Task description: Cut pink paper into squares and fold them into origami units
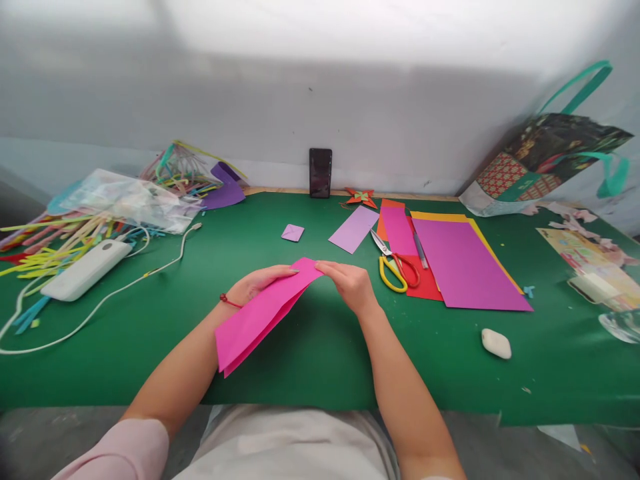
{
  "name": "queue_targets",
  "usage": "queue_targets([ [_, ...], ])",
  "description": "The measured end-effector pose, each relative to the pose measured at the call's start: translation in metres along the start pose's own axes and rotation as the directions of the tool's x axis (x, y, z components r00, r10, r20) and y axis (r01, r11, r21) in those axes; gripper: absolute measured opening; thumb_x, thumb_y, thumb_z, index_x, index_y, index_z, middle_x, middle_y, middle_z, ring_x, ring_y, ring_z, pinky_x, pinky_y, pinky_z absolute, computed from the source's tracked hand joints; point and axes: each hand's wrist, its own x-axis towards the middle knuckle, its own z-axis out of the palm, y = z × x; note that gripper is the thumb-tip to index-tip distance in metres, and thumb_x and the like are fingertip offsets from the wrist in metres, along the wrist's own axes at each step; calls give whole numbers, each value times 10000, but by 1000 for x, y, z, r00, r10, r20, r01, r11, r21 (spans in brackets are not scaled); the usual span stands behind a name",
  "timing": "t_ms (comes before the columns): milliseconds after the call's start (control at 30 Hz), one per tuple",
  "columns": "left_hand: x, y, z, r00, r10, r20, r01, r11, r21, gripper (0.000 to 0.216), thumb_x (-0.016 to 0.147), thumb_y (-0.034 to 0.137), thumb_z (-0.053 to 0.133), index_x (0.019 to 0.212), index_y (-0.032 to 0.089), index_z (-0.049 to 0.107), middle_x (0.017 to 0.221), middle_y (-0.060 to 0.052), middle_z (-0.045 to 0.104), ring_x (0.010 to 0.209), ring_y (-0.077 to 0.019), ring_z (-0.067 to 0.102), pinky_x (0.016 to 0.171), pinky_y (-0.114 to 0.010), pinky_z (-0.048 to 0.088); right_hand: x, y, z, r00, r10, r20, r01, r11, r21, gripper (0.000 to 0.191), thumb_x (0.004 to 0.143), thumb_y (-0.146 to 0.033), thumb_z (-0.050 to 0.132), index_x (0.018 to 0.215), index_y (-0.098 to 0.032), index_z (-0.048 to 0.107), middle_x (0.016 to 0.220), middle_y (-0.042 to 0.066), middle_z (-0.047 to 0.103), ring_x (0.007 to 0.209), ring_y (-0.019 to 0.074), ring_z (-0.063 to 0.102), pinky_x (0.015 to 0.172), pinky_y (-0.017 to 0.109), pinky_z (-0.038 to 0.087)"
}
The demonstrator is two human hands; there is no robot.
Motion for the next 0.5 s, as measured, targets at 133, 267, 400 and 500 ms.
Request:
queue_targets([
  [133,6,-1,-9,990,108,92,-117,989,92,362,673,225,695,1010,119,611,729,-49,688,541,-135,632,512,-210,497,1,2,-3,1000,-1,-1,1,998,-58,397,855,-77,348,1051,-275,631,1067,-11,661,939,153,637,765,264,528],
  [267,6,2,-9,986,93,142,-110,987,117,369,632,213,728,970,120,613,722,-46,688,543,-132,634,516,-204,497,1,9,-7,998,26,-54,-30,997,-77,399,865,-79,329,1055,-266,626,1126,-5,629,960,151,629,764,253,526],
  [400,4,3,-3,993,88,73,-98,986,135,312,692,284,685,958,140,611,698,-32,682,516,-125,628,471,-197,493,2,18,-7,992,56,-117,-69,991,-118,334,884,-134,364,1030,-257,638,1162,11,602,944,163,638,771,258,524],
  [500,3,3,-1,997,73,39,-78,986,149,307,689,305,686,941,146,614,690,-29,679,504,-126,623,444,-193,485,3,22,-5,991,67,-113,-79,990,-112,329,887,-148,368,1034,-270,636,1159,0,602,951,163,635,785,262,523],
])
